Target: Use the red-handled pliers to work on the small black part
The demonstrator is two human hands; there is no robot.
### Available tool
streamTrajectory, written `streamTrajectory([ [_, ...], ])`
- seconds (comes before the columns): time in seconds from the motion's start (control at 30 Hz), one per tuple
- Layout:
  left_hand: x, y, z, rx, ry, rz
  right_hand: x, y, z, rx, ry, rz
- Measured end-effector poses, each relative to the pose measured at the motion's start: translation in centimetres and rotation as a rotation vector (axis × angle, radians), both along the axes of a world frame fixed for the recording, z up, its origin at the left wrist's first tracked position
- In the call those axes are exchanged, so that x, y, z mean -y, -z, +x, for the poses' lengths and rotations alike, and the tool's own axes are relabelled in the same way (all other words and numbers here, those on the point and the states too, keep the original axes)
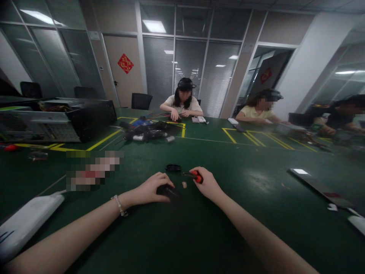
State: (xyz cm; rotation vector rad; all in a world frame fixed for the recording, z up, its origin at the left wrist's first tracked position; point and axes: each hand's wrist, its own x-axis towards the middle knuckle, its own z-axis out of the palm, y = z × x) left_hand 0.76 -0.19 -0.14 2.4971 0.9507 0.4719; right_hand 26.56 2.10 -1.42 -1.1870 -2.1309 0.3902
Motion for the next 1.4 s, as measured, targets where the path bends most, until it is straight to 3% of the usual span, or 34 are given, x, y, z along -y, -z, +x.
streamTrajectory([
  [0.2,0.3,-0.7,0.2,-0.022,0.009,0.011,0.9,-0.3,-0.8,0.296,-0.084,0.208],
  [0.4,0.3,-0.6,0.3,-0.033,0.018,0.001,1.2,-0.5,-1.4,0.378,-0.078,0.304],
  [1.4,0.4,-0.6,0.3,-0.037,0.004,0.016,1.4,-0.3,-2.1,0.600,0.018,0.387],
])
